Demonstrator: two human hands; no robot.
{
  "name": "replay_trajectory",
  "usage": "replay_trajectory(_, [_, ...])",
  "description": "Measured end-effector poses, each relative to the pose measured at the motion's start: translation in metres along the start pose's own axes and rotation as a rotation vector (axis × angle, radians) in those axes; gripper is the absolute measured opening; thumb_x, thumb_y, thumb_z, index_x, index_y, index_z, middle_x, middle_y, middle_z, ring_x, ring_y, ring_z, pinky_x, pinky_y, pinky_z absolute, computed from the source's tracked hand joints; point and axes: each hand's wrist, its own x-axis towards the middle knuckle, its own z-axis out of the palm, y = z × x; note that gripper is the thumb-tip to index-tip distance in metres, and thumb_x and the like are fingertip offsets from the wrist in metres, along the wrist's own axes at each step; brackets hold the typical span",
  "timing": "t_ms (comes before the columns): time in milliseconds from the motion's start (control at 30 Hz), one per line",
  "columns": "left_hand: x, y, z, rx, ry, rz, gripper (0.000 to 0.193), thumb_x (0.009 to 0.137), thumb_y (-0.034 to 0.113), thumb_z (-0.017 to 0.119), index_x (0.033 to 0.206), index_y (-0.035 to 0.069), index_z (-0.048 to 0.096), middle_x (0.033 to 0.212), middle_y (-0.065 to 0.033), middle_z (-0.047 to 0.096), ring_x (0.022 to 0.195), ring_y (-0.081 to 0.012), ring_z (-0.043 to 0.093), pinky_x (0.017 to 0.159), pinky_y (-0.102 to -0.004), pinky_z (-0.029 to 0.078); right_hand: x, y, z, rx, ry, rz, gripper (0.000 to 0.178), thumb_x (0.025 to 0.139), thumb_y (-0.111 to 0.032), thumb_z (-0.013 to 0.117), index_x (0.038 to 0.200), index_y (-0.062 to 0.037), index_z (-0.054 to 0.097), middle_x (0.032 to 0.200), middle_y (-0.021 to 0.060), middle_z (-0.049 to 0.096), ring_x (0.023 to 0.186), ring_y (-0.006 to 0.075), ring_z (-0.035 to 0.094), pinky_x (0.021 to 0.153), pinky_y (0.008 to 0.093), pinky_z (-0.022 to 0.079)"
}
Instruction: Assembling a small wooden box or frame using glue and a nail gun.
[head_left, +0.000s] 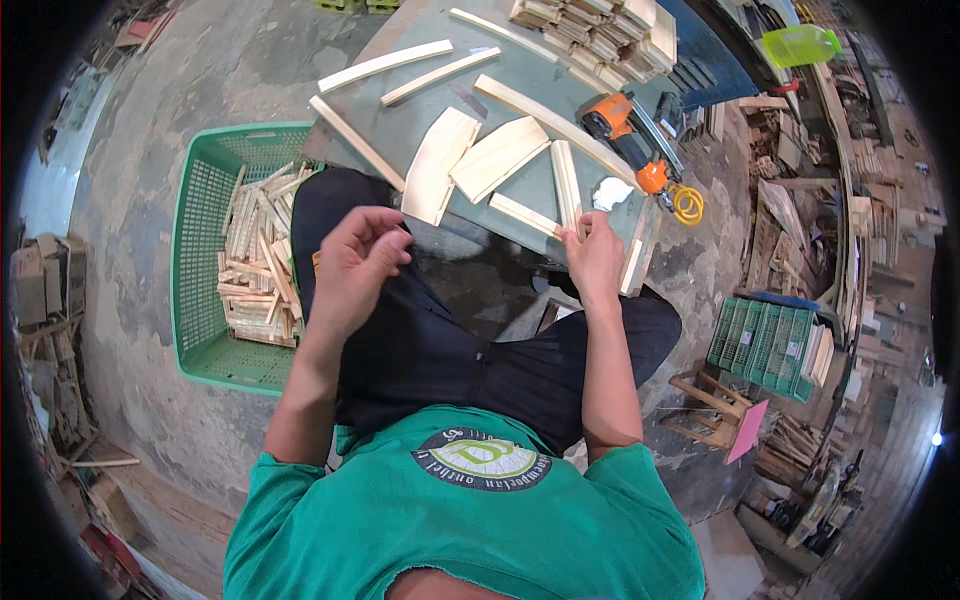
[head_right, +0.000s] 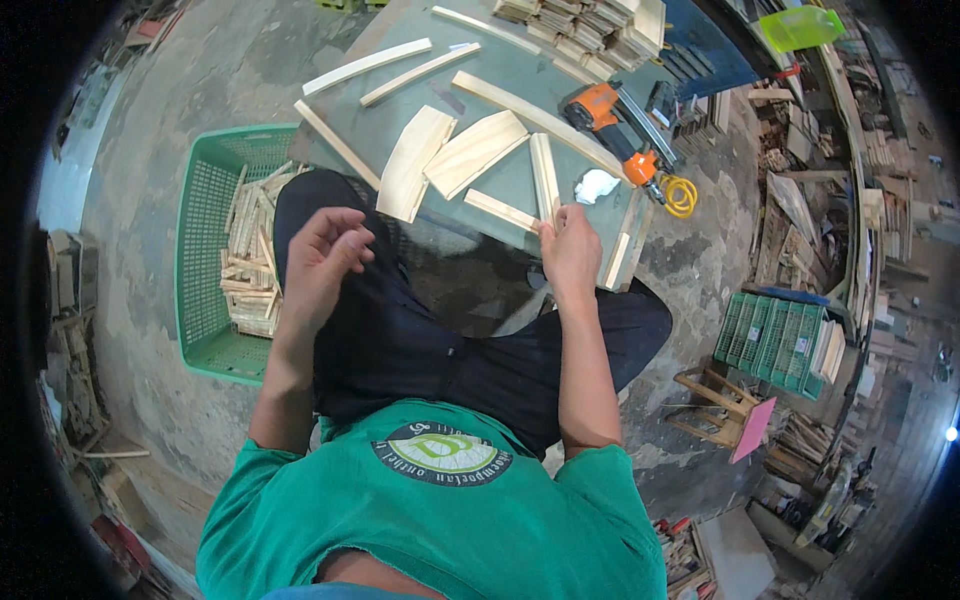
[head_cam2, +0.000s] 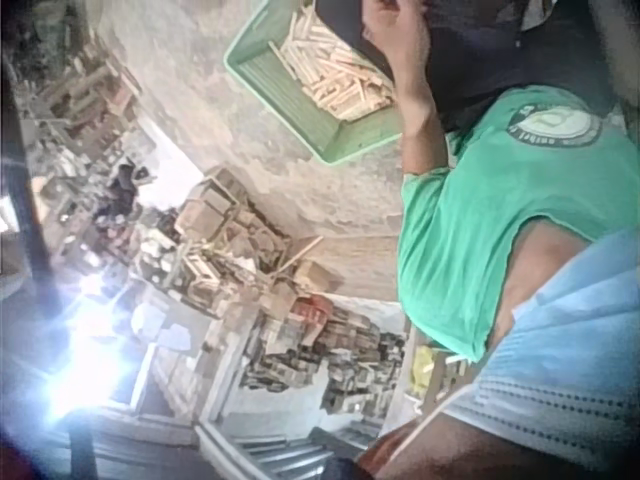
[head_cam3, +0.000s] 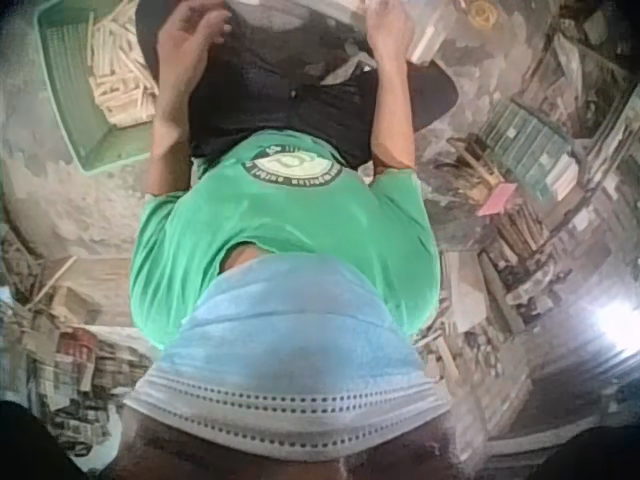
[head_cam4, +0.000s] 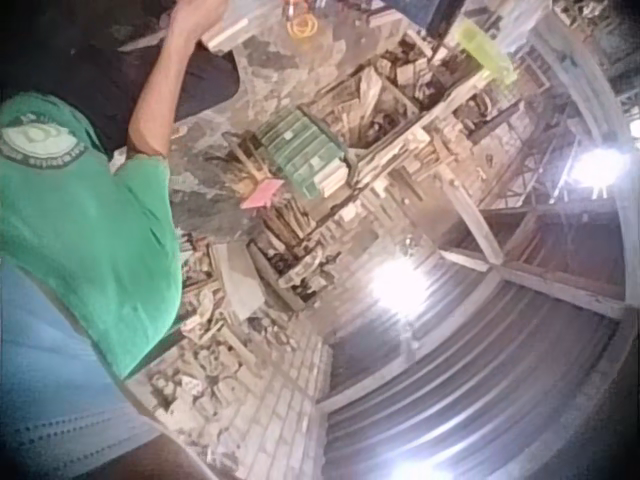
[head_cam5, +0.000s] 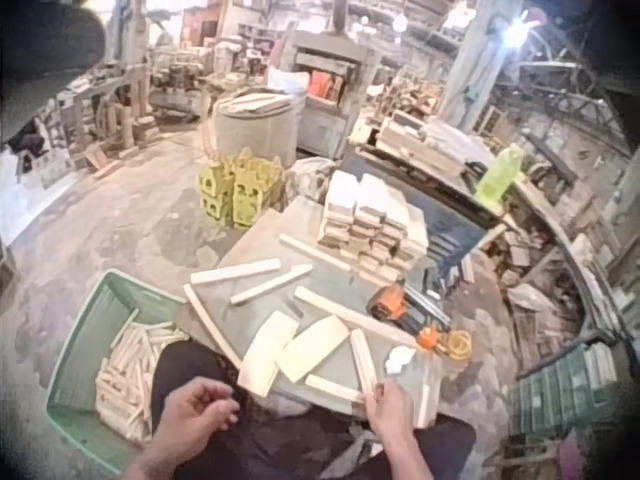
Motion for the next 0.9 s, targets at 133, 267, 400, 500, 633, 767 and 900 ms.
replay_trajectory(133, [-0.004, 0.003, 0.026, 0.147, -0.079, 0.061, 0.022, 0.091, 0.008, 0.068, 0.111, 0.001, 0.061, 0.092, -0.0039, 0.065, 0.078, -0.0118, 0.063, 0.069, -0.0243, 0.05, -0.012, 0.002, -0.009, 0.104, 0.115, -0.019, 0.027, 0.084, -0.01, 0.072, 0.108, -0.0013, 0.06, 0.099, 0.0198, 0.069, 0.098, 0.0386, 0.066, 0.086, 0.0461, 0.05])
replay_trajectory(267, [-0.002, 0.049, 0.05, 0.724, -0.14, 0.492, 0.029, 0.084, 0.009, 0.072, 0.111, 0.002, 0.063, 0.099, -0.0092, 0.066, 0.084, -0.0222, 0.065, 0.078, -0.0316, 0.051, -0.022, 0.003, -0.04, 0.005, 0.188, -0.413, 0.03, 0.081, -0.006, 0.074, 0.107, -0.0043, 0.06, 0.109, 0.0137, 0.069, 0.11, 0.0331, 0.063, 0.099, 0.0459, 0.045])
replay_trajectory(400, [0.004, 0.054, 0.077, 0.946, -0.444, 0.566, 0.054, 0.082, 0.022, 0.074, 0.129, 0.005, 0.053, 0.105, -0.0126, 0.065, 0.093, -0.0328, 0.064, 0.085, -0.0432, 0.048, -0.036, -0.02, -0.064, 0.108, -0.022, -0.989, 0.035, 0.077, -0.002, 0.071, 0.111, -0.0082, 0.064, 0.117, 0.0044, 0.068, 0.122, 0.0241, 0.058, 0.108, 0.0467, 0.036])
replay_trajectory(500, [0.014, 0.003, 0.075, 0.74, -0.705, 0.281, 0.047, 0.088, 0.024, 0.07, 0.126, 0.003, 0.051, 0.092, -0.0108, 0.064, 0.07, -0.0262, 0.064, 0.067, -0.0371, 0.052, -0.021, -0.027, -0.068, 0.288, 0.089, -0.962, 0.033, 0.077, -0.009, 0.073, 0.108, -0.0086, 0.065, 0.121, 0.0084, 0.066, 0.122, 0.0269, 0.058, 0.107, 0.0465, 0.038])
replay_trajectory(633, [-0.005, -0.02, 0.077, -0.122, -0.459, -0.396, 0.038, 0.1, 0.022, 0.055, 0.133, 0.005, 0.049, 0.082, -0.0054, 0.059, 0.059, -0.0102, 0.055, 0.052, -0.022, 0.045, 0.041, 0.02, -0.04, 0.456, 0.17, -0.154, 0.042, 0.082, -0.029, 0.072, 0.113, -0.004, 0.062, 0.122, 0.0211, 0.061, 0.115, 0.0402, 0.058, 0.099, 0.0477, 0.045])
replay_trajectory(767, [-0.029, -0.037, 0.082, -0.251, -0.234, -0.422, 0.026, 0.105, 0.023, 0.046, 0.124, 0.006, 0.051, 0.082, -0.0008, 0.057, 0.06, -0.0059, 0.051, 0.052, -0.0195, 0.042, 0.08, 0.055, 0.006, 0.031, 0.133, 0.096, 0.045, 0.088, -0.033, 0.066, 0.122, -0.0041, 0.057, 0.119, 0.0228, 0.061, 0.112, 0.0414, 0.06, 0.092, 0.0487, 0.048])
replay_trajectory(900, [-0.031, -0.036, 0.09, -0.019, -0.13, -0.273, 0.022, 0.101, 0.017, 0.056, 0.119, 0.005, 0.053, 0.085, 0.0012, 0.056, 0.067, -0.0047, 0.051, 0.057, -0.0205, 0.043, 0.097, 0.102, 0.02, 0.033, 0.024, 0.054, 0.042, 0.094, -0.024, 0.055, 0.132, -0.0092, 0.05, 0.118, 0.0214, 0.061, 0.109, 0.0402, 0.062, 0.086, 0.0505, 0.051])
